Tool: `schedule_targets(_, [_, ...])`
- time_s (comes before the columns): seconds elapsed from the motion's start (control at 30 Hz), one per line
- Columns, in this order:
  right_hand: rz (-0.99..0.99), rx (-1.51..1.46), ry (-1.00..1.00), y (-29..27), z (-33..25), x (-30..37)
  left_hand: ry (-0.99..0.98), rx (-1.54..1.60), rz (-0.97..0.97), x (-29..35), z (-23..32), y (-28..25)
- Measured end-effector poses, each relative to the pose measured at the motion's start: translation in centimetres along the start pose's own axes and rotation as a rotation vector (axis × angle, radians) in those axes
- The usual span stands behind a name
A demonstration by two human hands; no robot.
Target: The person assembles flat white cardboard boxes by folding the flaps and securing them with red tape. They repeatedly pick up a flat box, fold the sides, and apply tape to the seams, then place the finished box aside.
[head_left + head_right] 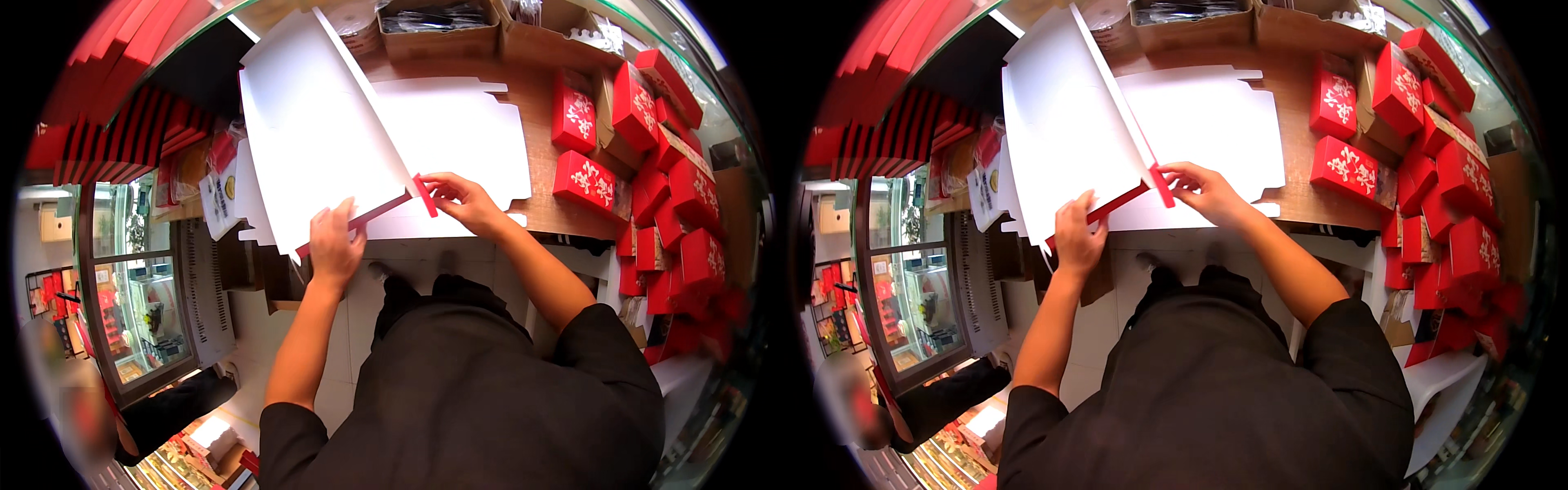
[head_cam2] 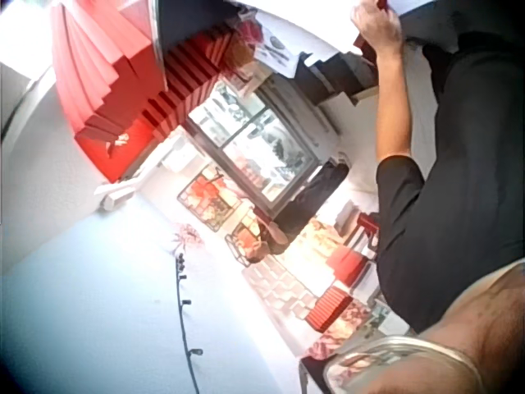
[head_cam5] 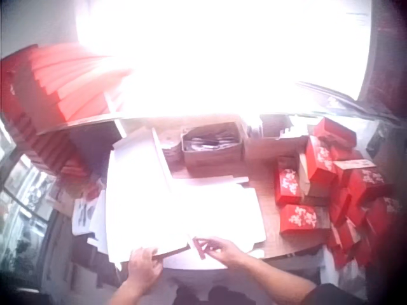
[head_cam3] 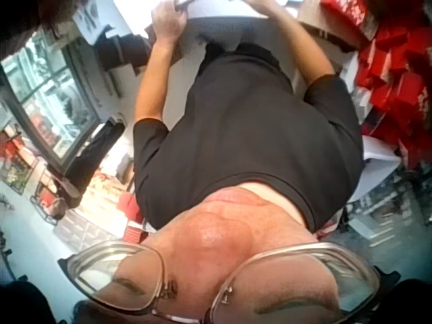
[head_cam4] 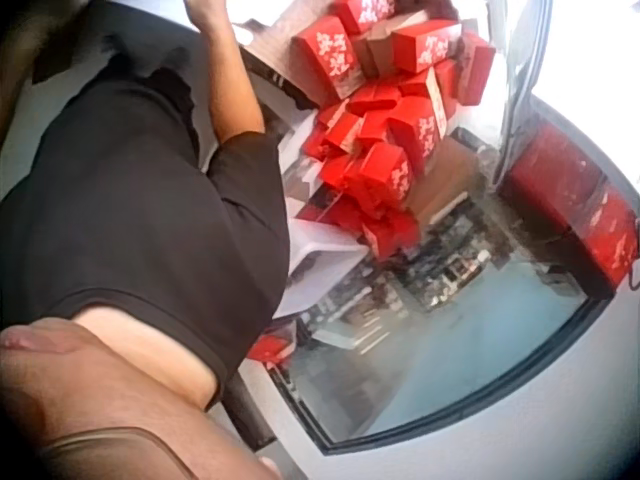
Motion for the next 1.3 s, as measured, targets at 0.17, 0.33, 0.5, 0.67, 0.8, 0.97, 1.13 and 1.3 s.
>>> schedule_targets(0.17, [-0.113, 0.238, -0.592, 3.4, -8.3, 0.0, 0.100, 0.015, 0.075, -2.0, 2.1, -5.7])
schedule_targets(0.33, [-0.249, 0.271, -0.683, 5.8, -11.0, -0.7, 0.097, -0.018, 0.126, -1.8, 1.4, -8.4])
schedule_targets(0.5, [-0.371, 0.424, -0.771, 7.4, -11.6, -0.2, 0.037, -0.011, 0.134, -0.3, 0.5, -9.3])
schedule_targets(0.67, [-0.285, -0.015, -0.268, 6.4, -6.5, -1.1, 0.009, 0.007, 0.186, -0.4, 0.6, -9.3])
schedule_targets(0.8, [-0.171, -0.252, 0.097, 6.9, -3.0, -0.7, 0.028, -0.025, 0.178, -0.8, 1.1, -8.6])
schedule_targets(0.97, [-0.241, 0.309, 0.019, 6.5, -4.1, -1.5, 0.075, -0.025, 0.106, -0.4, 1.6, -7.4])
schedule_targets(1.13, [-0.408, 0.928, -0.339, 8.4, -5.3, -1.4, 0.099, -0.062, 0.075, -1.1, 2.7, -6.1])
schedule_targets(1.3, [-0.579, 1.158, -0.412, 10.2, -4.3, -0.4, 0.085, -0.097, 0.053, -1.3, 3.1, -5.7])
Point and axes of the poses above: each hand's wrist, its own x-axis away from the middle knuckle, its own y-axis out of the palm, z = x × y, the point moved 9 cm from there along -x, towards the middle knuckle, and after that the axes turned 12 degrees about z, right-handed, at the moved point
